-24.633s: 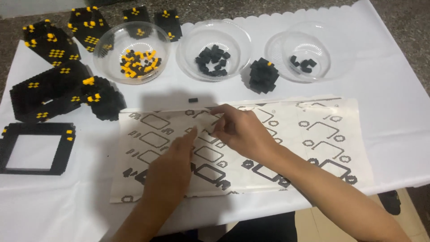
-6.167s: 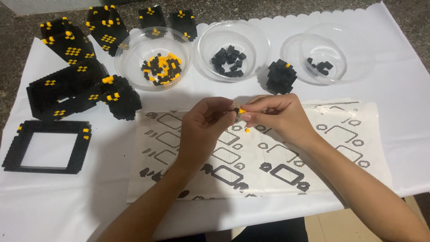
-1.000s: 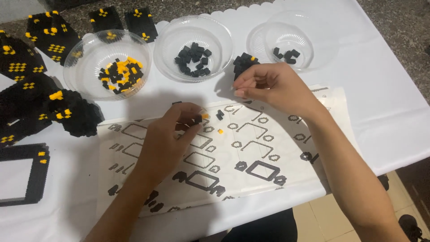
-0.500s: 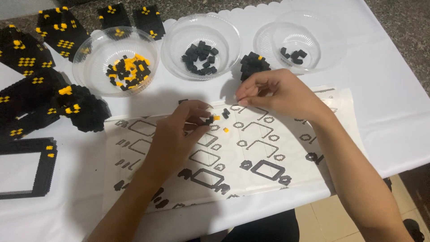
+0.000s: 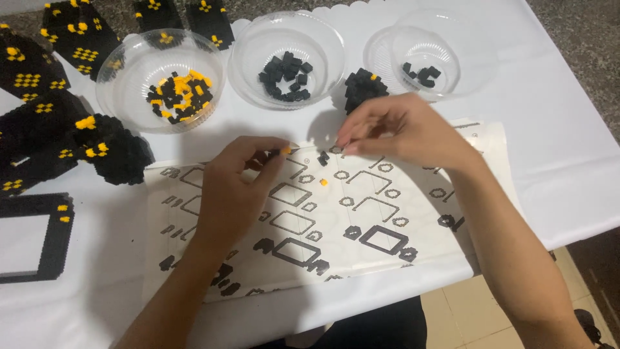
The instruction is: The person assembles small black and yellow plastic bricks by hand, following a printed instruction sheet laid out on a white tablecloth. They pick individual pieces from clear bowls and connect them into small structures, occasionally placing completed sections on the table.
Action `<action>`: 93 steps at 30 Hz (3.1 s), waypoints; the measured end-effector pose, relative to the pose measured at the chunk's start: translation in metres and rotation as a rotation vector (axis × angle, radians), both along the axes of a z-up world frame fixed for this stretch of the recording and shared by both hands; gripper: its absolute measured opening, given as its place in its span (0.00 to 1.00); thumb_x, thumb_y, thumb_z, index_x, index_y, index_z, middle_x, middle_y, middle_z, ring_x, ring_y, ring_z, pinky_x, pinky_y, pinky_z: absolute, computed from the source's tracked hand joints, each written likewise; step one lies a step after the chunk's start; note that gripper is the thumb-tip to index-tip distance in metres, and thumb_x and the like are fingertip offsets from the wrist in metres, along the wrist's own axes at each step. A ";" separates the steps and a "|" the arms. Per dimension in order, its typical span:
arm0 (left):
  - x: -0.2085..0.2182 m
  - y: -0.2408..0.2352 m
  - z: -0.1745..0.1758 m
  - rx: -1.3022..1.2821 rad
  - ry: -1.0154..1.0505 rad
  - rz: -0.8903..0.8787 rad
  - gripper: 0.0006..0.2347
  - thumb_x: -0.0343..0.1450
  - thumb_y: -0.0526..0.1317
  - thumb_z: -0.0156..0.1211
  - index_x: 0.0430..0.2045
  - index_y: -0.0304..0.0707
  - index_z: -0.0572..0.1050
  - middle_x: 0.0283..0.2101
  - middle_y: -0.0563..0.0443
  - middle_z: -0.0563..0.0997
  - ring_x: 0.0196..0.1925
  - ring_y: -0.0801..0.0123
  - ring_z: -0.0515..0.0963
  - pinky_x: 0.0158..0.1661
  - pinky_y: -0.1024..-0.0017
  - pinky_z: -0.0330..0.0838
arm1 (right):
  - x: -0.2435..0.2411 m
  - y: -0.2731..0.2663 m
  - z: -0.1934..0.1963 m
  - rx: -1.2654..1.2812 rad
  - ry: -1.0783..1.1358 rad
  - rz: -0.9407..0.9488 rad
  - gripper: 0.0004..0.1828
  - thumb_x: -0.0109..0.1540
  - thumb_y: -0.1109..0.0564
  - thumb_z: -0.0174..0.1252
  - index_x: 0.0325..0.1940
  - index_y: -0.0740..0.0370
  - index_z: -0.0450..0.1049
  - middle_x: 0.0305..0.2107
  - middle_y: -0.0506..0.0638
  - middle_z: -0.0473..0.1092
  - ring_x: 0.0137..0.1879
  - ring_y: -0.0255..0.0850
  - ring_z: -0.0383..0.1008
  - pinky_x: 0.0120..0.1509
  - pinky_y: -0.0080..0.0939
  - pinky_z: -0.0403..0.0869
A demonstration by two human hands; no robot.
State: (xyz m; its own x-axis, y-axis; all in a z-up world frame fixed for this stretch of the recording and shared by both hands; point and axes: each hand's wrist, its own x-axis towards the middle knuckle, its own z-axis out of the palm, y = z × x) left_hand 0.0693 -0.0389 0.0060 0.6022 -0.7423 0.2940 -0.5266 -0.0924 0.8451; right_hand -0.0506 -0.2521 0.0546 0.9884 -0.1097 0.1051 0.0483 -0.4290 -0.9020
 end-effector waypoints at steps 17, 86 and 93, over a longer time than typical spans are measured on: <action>-0.007 -0.003 -0.001 0.048 0.189 0.007 0.08 0.68 0.35 0.58 0.40 0.36 0.74 0.37 0.43 0.78 0.41 0.59 0.80 0.45 0.62 0.74 | 0.008 0.021 -0.031 -0.171 0.112 0.128 0.08 0.50 0.65 0.64 0.32 0.59 0.79 0.22 0.52 0.76 0.30 0.43 0.77 0.35 0.40 0.76; -0.013 -0.004 0.010 0.054 0.396 0.141 0.10 0.64 0.37 0.63 0.36 0.35 0.76 0.35 0.42 0.81 0.38 0.64 0.82 0.39 0.69 0.77 | 0.014 0.072 -0.040 0.193 0.005 -0.417 0.11 0.57 0.62 0.59 0.44 0.65 0.76 0.23 0.58 0.75 0.32 0.41 0.78 0.40 0.38 0.79; -0.031 0.000 0.013 0.380 0.025 0.092 0.11 0.67 0.34 0.59 0.42 0.33 0.72 0.40 0.38 0.80 0.41 0.54 0.82 0.41 0.62 0.77 | 0.004 0.071 -0.052 -0.252 -0.042 -0.160 0.12 0.54 0.61 0.59 0.42 0.61 0.77 0.26 0.57 0.76 0.28 0.48 0.75 0.30 0.43 0.74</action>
